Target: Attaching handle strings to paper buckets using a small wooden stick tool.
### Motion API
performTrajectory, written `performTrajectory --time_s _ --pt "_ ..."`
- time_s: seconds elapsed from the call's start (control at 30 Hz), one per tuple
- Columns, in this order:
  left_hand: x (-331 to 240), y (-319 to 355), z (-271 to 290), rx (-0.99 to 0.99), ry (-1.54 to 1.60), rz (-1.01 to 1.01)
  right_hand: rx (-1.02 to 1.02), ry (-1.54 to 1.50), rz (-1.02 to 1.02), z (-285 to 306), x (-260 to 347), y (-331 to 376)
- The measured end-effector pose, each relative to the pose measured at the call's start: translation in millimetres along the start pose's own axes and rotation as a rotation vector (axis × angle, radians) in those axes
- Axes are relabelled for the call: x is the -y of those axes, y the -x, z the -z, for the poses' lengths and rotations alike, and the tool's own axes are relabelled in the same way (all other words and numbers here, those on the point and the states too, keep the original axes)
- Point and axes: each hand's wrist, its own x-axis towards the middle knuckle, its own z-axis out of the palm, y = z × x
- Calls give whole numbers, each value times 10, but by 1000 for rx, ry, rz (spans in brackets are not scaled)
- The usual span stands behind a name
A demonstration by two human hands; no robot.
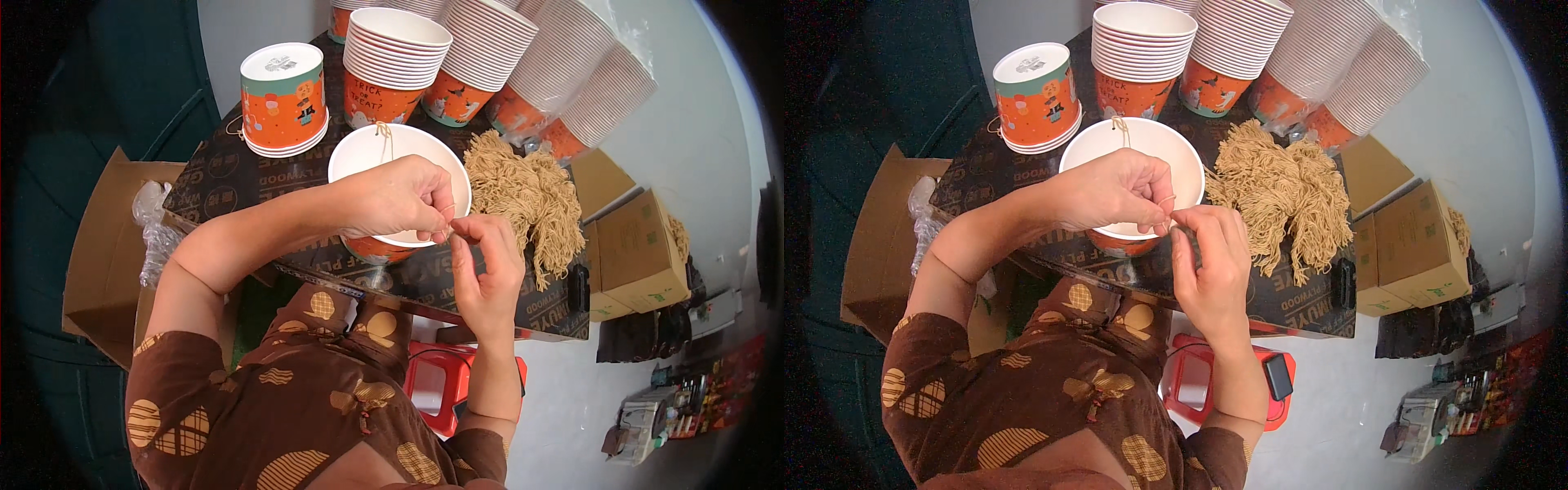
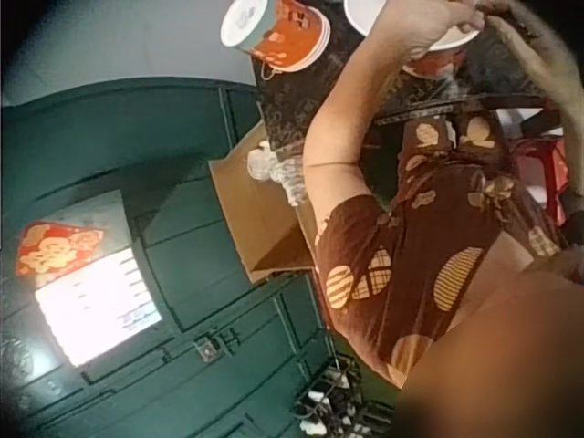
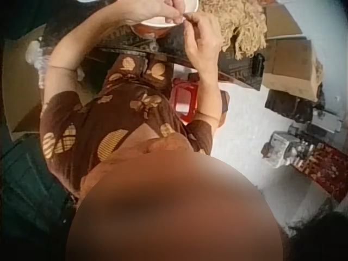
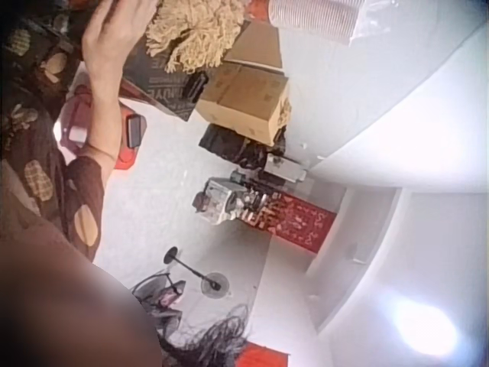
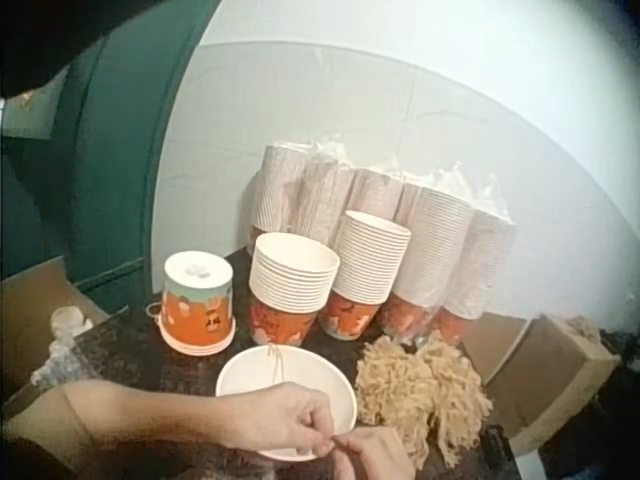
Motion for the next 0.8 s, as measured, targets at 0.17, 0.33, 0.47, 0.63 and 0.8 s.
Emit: performTrajectory --time_s 0.17,0.33,0.47,0.63,0.8 --pt "-30 21 11 -7 -11 17 2 99 94 -21 -9 -46" --pt "-69 22 3 -1 -48 15 -15 160 174 -10 6 -52" --pt "-80 19 13 8 -144 21 -28 161 161 -29 19 -40" --pt "-74 26 -5 9 -213 2 -83 134 132 -64 23 14" --pt "-101 41 -39 -10 -326 -30 -94 50 33 -151 18 132"
